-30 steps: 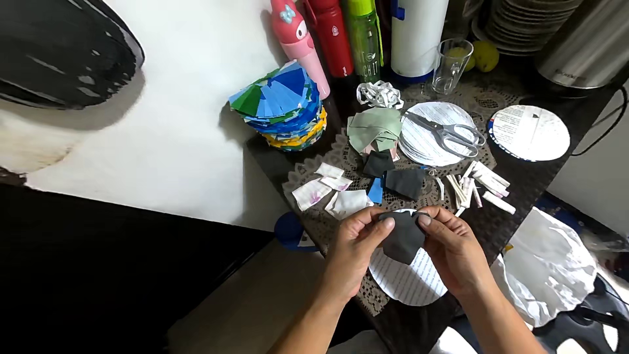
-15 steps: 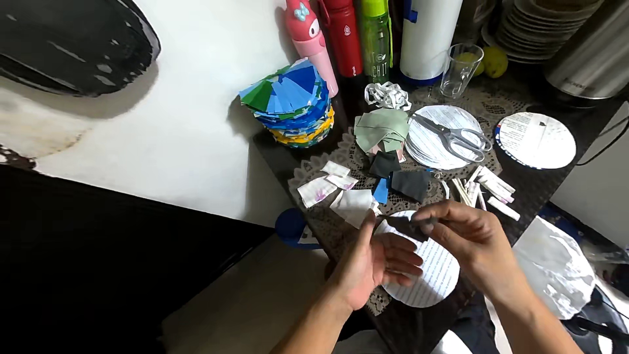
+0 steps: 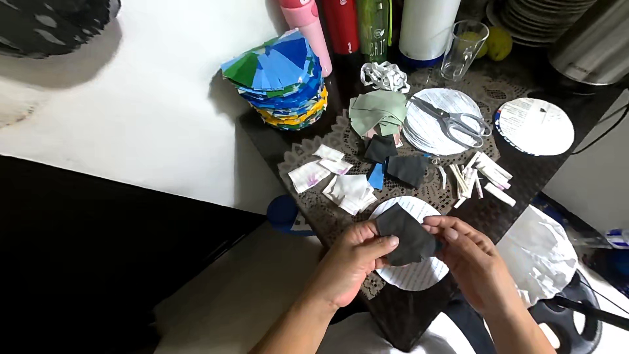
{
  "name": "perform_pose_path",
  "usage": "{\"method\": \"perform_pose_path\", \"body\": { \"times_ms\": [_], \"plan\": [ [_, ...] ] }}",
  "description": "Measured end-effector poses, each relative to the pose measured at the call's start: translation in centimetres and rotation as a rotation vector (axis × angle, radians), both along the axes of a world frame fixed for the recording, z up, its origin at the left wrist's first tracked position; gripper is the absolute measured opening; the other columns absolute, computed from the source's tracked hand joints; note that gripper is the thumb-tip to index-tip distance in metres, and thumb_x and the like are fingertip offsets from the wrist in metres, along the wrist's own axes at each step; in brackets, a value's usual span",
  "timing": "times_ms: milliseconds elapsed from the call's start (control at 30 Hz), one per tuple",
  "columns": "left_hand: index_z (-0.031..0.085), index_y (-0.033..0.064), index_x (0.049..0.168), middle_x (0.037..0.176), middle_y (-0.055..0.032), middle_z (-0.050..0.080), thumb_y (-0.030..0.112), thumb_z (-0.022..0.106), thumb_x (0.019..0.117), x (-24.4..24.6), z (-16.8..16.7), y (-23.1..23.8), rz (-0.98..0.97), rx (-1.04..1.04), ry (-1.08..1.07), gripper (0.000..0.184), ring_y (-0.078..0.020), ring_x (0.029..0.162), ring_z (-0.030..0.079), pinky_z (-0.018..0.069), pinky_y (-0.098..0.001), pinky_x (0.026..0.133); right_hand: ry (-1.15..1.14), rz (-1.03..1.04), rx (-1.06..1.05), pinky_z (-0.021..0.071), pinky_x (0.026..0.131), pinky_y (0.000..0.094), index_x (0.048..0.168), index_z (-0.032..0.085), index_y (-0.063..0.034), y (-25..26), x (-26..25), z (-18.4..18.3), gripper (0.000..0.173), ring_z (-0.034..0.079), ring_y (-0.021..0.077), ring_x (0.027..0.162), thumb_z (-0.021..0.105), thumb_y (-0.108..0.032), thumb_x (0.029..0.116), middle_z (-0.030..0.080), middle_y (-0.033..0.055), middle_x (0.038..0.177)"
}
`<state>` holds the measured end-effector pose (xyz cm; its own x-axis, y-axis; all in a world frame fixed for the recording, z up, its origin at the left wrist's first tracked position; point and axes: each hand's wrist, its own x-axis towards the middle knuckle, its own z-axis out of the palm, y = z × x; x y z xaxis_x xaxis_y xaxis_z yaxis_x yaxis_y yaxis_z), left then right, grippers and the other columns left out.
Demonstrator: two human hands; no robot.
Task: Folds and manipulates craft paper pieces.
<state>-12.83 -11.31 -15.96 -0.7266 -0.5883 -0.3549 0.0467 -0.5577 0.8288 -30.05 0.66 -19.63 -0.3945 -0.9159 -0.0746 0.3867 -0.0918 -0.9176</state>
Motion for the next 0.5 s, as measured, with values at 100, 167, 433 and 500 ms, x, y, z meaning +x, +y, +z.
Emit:
{"method": "perform_pose_path", "body": {
  "times_ms": [100, 167, 433, 500],
  "plan": [
    [0.066, 0.0052, 0.099, 0.093, -0.0032, 0.075, -0.006, 0.047, 0.0992, 0.09, -0.01, 0.04, 0.015, -0.008, -0.003, 0.022, -0.0119, 0.086, 0.074, 0.0634, -0.0311, 0.081, 0.04, -0.001, -0.015, 0.061, 0.075, 0.0256, 0.112, 0.068, -0.0072, -0.09, 0.44, -0.34, 0.018, 0.07, 0.0079, 0.081, 0.064, -0.006, 0.0944, 0.072, -0.0018, 0.095],
    [0.065, 0.0056, 0.098, 0.093, -0.003, 0.075, -0.007, 0.043, 0.098, 0.22, 0.11, -0.03, 0.027, 0.003, -0.019, 0.025, -0.0121, 0.085, 0.074, 0.0634, -0.0317, 0.08, 0.044, -0.029, -0.017, 0.0605, 0.071, 0.0235, 0.107, 0.067, -0.0066, -0.3, 0.65, -0.42, 0.018, 0.069, 0.0065, 0.075, 0.064, 0.002, 0.0911, 0.071, -0.0023, 0.088],
    [0.063, 0.0072, 0.104, 0.097, -0.0019, 0.074, 0.001, 0.042, 0.0977, 0.74, -0.2, -0.75, -0.008, -0.007, -0.009, 0.023, -0.0109, 0.088, 0.073, 0.0623, -0.0309, 0.082, 0.044, -0.041, -0.012, 0.0607, 0.071, 0.0234, 0.103, 0.068, -0.0073, -0.51, 0.89, -0.7, 0.018, 0.069, 0.0063, 0.075, 0.064, 0.004, 0.0899, 0.071, -0.0023, 0.087],
    [0.064, 0.0045, 0.108, 0.095, -0.0001, 0.074, 0.0, 0.056, 0.0962, 0.47, -0.58, -0.48, -0.004, -0.163, -0.041, 0.015, -0.0083, 0.088, 0.072, 0.0614, -0.0273, 0.082, 0.038, -0.03, -0.02, 0.0614, 0.073, 0.0246, 0.105, 0.068, -0.0065, -0.5, 0.96, -0.76, 0.02, 0.07, 0.0071, 0.077, 0.064, 0.005, 0.0888, 0.072, -0.0016, 0.09]
  ]
}}
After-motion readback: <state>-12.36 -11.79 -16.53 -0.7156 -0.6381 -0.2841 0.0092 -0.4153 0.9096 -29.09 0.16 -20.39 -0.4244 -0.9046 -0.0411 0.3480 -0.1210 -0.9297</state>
